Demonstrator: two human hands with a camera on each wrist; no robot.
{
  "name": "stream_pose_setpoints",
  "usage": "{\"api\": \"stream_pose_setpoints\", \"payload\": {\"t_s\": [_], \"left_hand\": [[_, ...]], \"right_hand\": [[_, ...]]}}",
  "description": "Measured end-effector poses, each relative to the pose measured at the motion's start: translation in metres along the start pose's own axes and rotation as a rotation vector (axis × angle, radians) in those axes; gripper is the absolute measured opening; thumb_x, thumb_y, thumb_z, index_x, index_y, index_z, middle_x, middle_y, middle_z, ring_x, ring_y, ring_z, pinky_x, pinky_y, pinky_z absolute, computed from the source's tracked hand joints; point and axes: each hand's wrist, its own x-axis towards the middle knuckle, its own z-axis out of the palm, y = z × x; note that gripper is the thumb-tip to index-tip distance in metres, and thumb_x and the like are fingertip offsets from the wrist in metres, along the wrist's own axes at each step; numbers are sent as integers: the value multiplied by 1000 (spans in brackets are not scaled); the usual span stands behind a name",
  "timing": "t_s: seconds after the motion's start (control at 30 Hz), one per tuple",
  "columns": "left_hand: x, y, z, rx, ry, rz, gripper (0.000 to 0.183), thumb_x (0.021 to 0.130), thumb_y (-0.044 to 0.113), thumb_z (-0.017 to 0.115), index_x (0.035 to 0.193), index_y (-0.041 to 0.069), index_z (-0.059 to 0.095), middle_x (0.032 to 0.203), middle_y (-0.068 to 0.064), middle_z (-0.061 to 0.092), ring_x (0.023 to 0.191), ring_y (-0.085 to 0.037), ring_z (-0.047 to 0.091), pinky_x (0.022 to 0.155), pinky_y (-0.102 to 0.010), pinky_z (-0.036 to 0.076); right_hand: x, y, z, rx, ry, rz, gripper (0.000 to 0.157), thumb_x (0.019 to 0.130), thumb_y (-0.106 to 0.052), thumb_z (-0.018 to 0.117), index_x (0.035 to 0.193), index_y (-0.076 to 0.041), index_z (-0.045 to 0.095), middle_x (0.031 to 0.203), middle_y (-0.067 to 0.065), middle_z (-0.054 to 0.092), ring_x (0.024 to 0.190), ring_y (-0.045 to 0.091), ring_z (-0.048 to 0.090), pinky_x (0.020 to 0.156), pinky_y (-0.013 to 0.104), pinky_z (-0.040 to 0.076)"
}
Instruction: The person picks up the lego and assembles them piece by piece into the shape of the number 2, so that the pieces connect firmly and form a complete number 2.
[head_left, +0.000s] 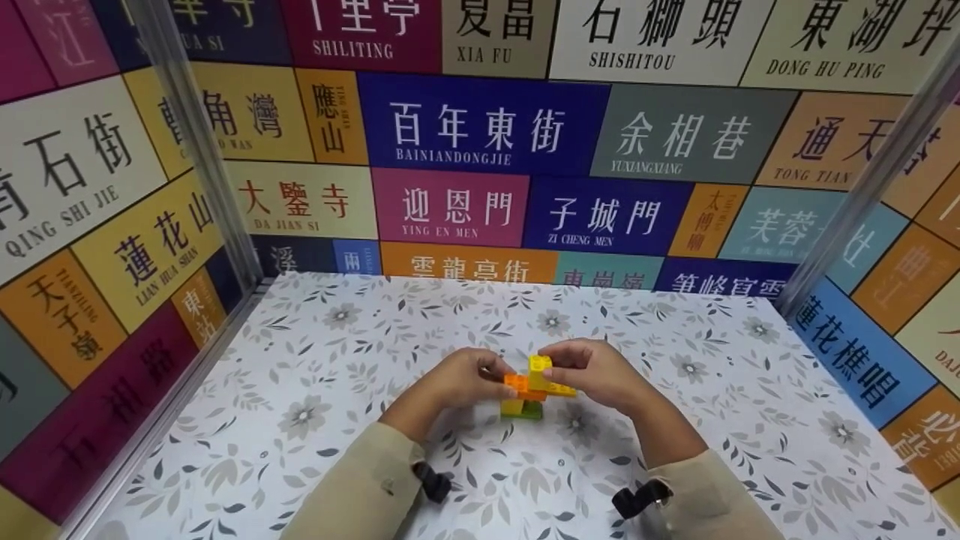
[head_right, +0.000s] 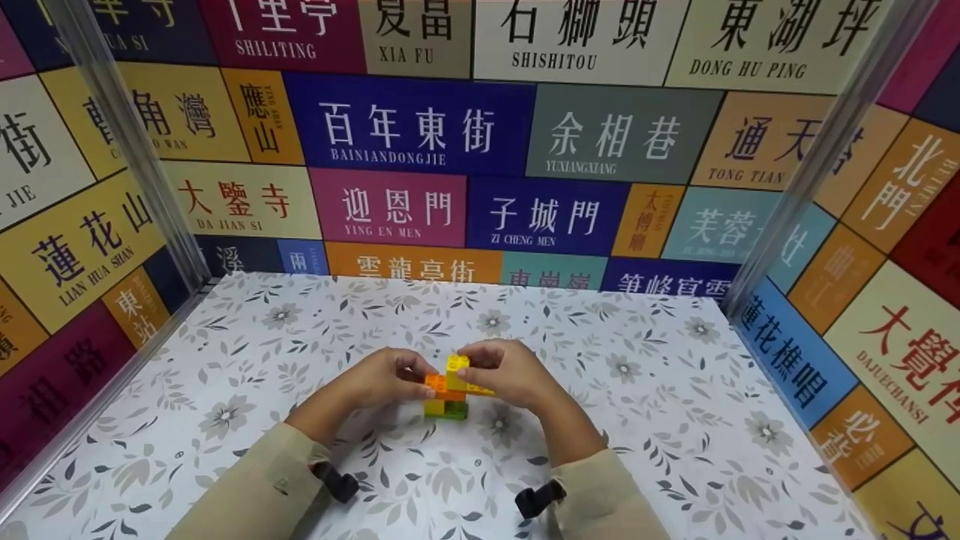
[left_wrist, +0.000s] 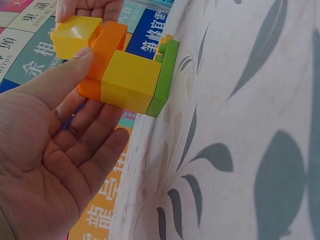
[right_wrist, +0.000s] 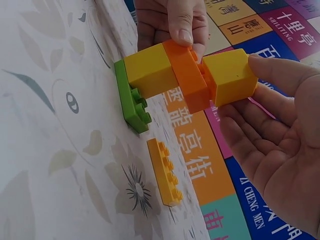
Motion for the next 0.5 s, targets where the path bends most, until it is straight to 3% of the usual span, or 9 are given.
{"api": "stream_pose_setpoints", "payload": {"t_s": [0.13,0.37,0.5], "left_hand": [[0,0,1,6,-1,-3,22,86,40,91,102,34,77,109,12,75,102,-15,69,100,-40,58],[0,-3,2,4,23,94,22,86,35,92,104,30,79,107,10,79,104,-12,74,102,-40,59],[2,-5,1,2,15,84,21,86,36,92,103,31,80,107,11,78,104,-12,73,103,-41,59]], "right_hand": [[-1,-1,2,-16,2,28,45,95,-39,82,133,-16,75,127,6,77,112,20,72,100,34,61],[0,-1,2,-60,11,27,46,95,-44,81,131,-16,76,124,5,78,109,19,73,99,36,61],[1,-1,2,-60,10,20,47,95,-45,81,131,-16,76,123,5,78,108,19,72,98,35,61]]}}
